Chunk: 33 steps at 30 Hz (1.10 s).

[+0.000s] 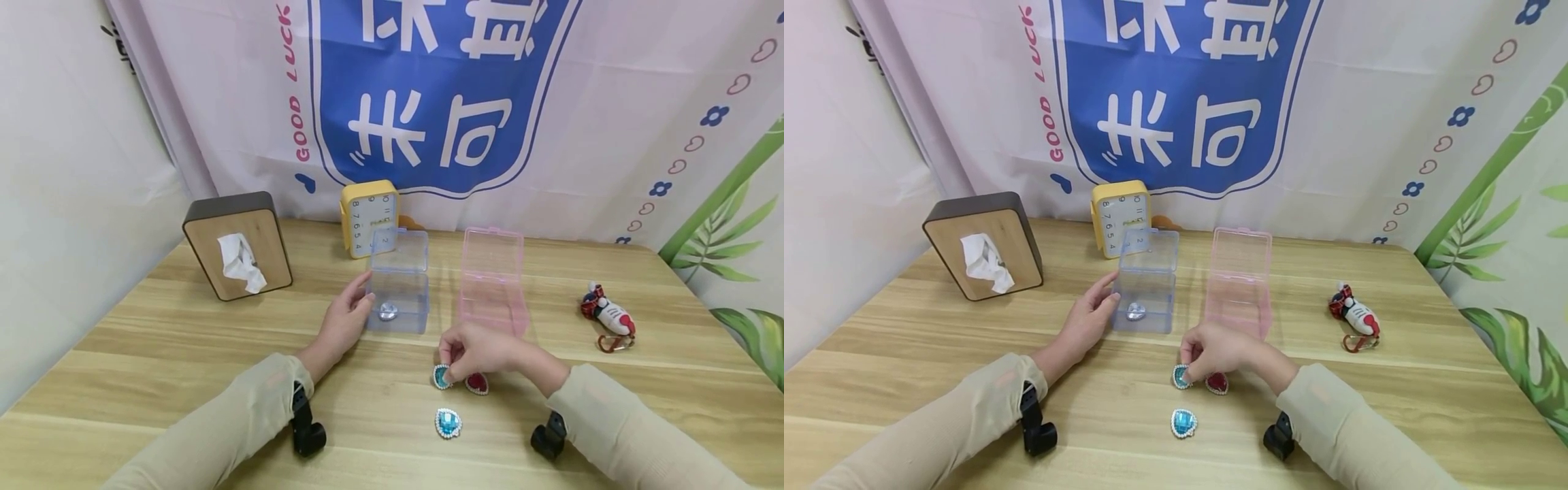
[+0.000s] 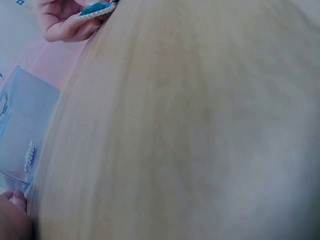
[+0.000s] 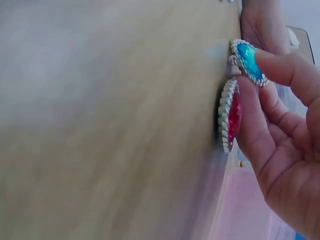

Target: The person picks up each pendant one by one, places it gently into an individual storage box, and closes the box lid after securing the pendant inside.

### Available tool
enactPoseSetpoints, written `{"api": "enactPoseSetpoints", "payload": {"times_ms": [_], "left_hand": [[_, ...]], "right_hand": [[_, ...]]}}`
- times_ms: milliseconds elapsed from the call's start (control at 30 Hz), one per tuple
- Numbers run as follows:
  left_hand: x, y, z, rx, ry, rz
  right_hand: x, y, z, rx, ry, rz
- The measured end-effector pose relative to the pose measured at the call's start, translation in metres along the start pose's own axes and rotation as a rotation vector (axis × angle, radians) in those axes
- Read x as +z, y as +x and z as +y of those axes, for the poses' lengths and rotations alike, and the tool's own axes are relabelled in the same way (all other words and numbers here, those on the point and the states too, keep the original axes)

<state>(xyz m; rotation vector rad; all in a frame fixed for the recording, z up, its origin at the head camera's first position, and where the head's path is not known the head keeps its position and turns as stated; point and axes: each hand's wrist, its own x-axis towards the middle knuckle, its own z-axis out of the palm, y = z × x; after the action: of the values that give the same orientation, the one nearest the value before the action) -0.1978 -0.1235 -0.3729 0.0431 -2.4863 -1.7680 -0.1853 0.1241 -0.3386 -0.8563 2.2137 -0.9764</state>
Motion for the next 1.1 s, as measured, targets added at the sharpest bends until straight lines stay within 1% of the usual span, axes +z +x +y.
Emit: {"api": "enactPoseSetpoints", "payload": {"times_ms": [200, 300, 400, 800, 933, 1100], "left_hand": [[-0.001, 0.0, 0.0, -0.006, -0.001, -0.002], [-0.001, -0.001, 0.001, -0.003, -0.002, 0.002], [-0.001, -0.001, 0.001, -0.002, -0.004, 0.003], [-0.001, 0.0, 0.001, -0.01, 0.002, 0.0], [-0.001, 0.0, 0.001, -0.008, -0.003, 0.002], [0.0, 0.0, 0.0, -0.005, -0.006, 0.0]], "right_hand": [[-0.005, 0.001, 0.007, -0.006, 0.152, -0.021], [-0.006, 0.0, 0.008, 0.004, 0.201, -0.019], [-0.005, -0.002, 0.007, 0.029, 0.227, -0.007], [-0.007, -0.01, -0.003, 0.073, 0.332, 0.099], [-0.009, -0.009, -0.005, 0.056, 0.358, 0.15], [-0.013, -0.006, -0.007, 0.028, 0.36, 0.204]]}}
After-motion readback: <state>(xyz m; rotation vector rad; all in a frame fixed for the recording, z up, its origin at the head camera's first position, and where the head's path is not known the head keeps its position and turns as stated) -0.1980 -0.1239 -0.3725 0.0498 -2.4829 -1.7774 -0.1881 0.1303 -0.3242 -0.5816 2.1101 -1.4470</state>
